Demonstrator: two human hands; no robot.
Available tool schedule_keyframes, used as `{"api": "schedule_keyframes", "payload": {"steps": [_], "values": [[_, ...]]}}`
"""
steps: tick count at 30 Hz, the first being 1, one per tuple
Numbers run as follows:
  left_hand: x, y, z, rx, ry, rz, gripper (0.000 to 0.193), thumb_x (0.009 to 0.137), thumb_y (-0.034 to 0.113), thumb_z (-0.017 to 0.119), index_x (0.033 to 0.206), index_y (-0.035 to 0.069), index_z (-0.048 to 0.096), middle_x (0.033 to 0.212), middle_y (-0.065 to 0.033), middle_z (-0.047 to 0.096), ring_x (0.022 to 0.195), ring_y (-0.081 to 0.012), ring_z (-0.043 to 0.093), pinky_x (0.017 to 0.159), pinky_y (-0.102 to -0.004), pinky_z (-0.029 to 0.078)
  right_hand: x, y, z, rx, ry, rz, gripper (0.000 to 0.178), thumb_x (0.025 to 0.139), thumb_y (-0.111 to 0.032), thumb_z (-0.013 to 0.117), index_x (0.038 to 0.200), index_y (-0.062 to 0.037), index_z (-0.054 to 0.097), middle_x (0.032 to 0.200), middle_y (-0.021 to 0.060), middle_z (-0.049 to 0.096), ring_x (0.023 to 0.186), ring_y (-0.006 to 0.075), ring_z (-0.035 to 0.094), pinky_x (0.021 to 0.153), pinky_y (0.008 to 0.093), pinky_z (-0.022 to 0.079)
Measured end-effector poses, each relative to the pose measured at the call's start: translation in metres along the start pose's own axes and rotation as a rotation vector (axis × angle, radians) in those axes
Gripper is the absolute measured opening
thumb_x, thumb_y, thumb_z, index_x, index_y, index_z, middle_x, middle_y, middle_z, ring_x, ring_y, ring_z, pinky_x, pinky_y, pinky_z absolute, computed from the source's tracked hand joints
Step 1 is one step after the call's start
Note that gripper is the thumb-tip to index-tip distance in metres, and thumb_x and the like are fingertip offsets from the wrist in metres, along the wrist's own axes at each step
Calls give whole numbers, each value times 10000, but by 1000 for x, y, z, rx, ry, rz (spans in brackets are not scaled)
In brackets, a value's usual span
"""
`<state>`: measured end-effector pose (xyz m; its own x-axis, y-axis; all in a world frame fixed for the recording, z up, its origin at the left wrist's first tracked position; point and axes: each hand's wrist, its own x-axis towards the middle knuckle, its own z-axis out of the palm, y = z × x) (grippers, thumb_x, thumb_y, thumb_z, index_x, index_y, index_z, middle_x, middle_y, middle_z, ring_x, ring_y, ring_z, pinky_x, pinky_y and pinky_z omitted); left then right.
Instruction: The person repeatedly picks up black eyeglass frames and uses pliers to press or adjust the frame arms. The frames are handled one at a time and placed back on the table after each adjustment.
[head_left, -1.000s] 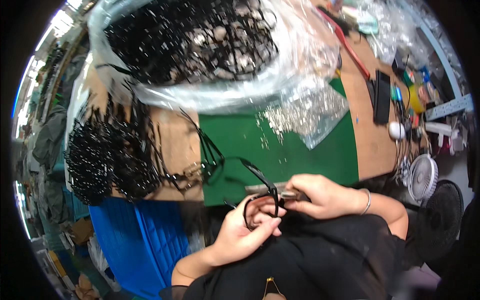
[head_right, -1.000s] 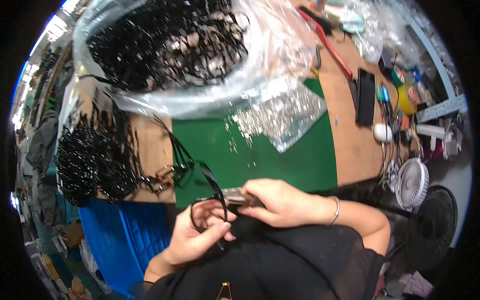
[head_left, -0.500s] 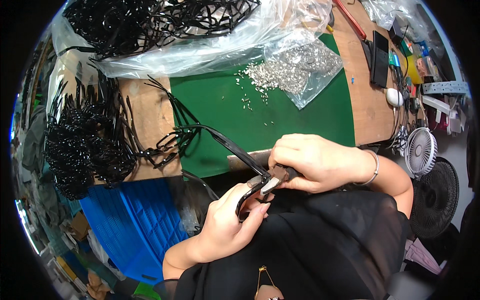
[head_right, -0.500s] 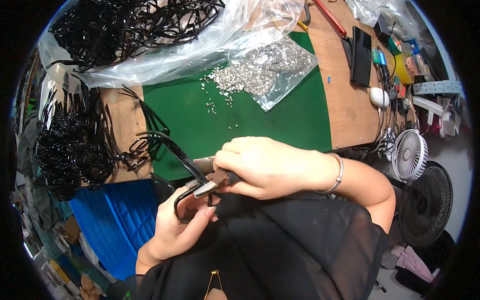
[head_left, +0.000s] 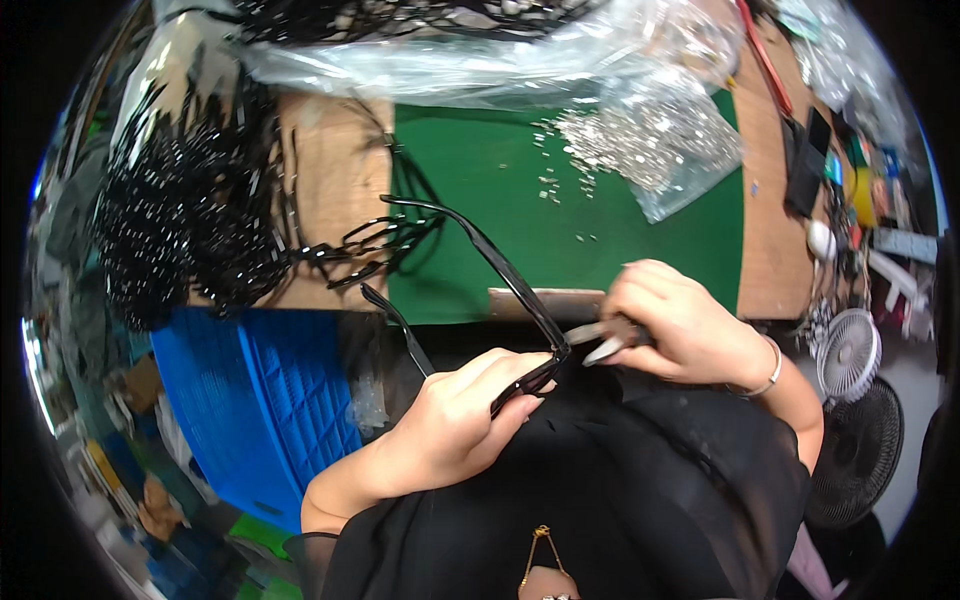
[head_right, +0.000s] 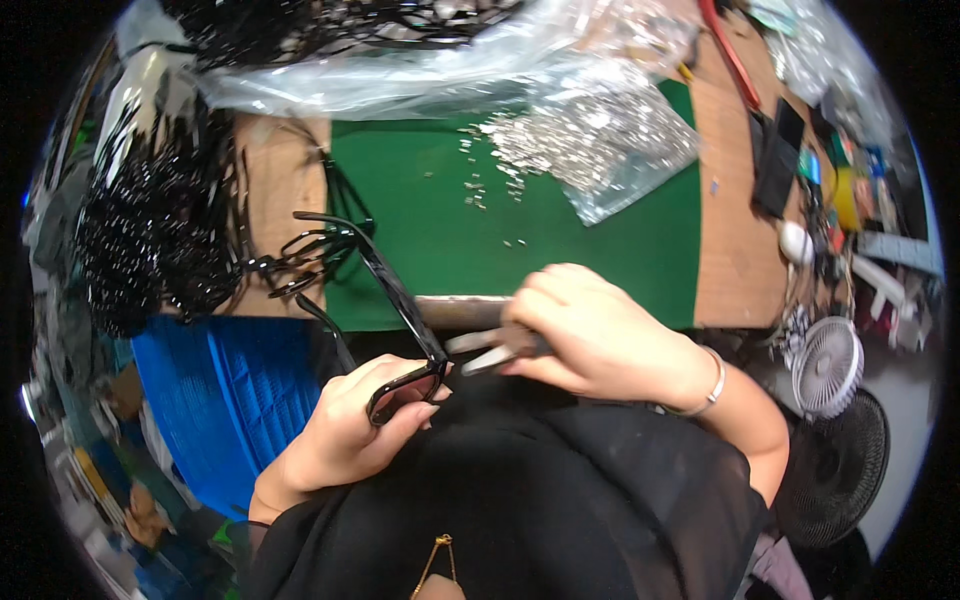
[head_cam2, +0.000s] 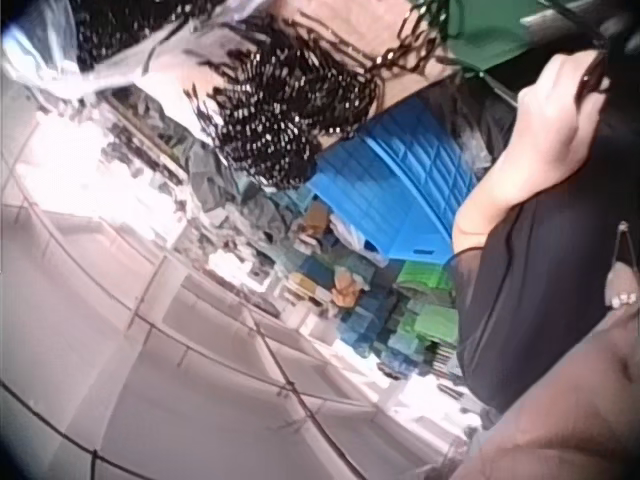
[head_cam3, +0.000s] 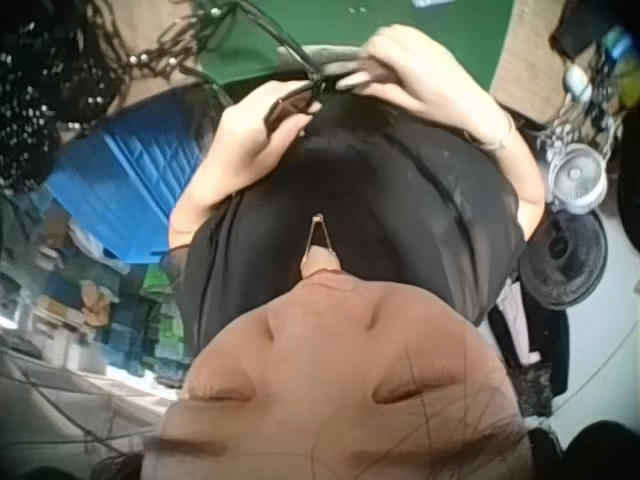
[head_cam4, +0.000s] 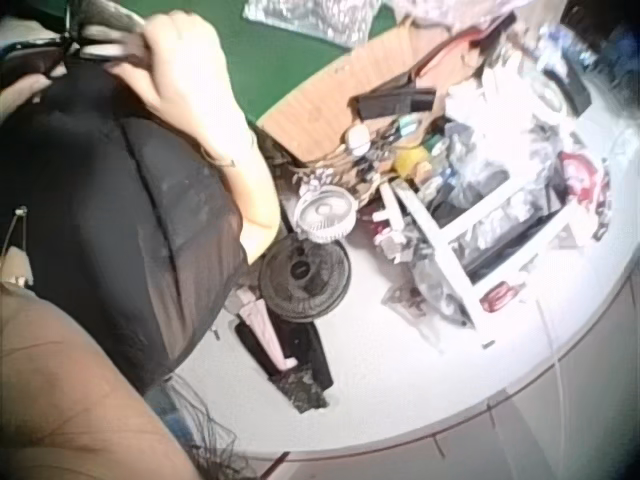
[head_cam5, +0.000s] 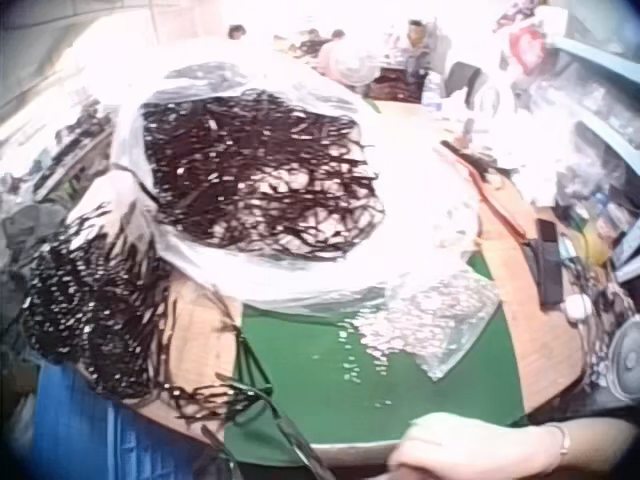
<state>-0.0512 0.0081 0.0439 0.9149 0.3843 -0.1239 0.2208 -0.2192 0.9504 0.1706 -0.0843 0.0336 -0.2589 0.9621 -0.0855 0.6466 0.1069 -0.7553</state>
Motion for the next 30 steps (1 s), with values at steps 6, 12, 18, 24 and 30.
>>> {"api": "schedule_keyframes", "payload": {"steps": [6,12,18,24,30], "values": [[23,-34,-34,-234,111,-269,275,841,37,517,1085,-78,464,916,-138,603,719,-127,578,641,-243,480,11,-3,11,53,50,51,236,695,-156,681,753,-64,471,717,77,498,701,261,500,656,342,396],[28,-59,-60,1099,228,51,387,765,182,609,1120,65,509,1097,-108,479,1008,-274,439,859,-382,323,21,-2,12,144,60,173,230,726,-174,665,761,-41,481,709,105,504,671,283,505,606,349,415],[42,-90,-87,1153,156,302,643,630,192,718,1198,76,441,1062,-85,476,967,-267,461,879,-421,334,13,8,11,142,75,196,226,754,-193,649,803,-19,513,734,122,538,691,290,537,618,355,434],[123,-35,-106,856,423,506,308,716,58,633,1012,49,546,957,-114,560,917,-283,513,793,-348,411,6,5,19,120,104,305,200,769,-180,621,827,-9,536,772,162,577,741,318,574,650,372,455],[231,-64,-175,1604,641,379,107,726,48,518,828,79,522,821,-62,540,753,-231,567,626,-315,476,3,3,30,93,99,185,191,749,-183,638,780,-32,524,721,145,554,693,313,556,631,368,448]]}}
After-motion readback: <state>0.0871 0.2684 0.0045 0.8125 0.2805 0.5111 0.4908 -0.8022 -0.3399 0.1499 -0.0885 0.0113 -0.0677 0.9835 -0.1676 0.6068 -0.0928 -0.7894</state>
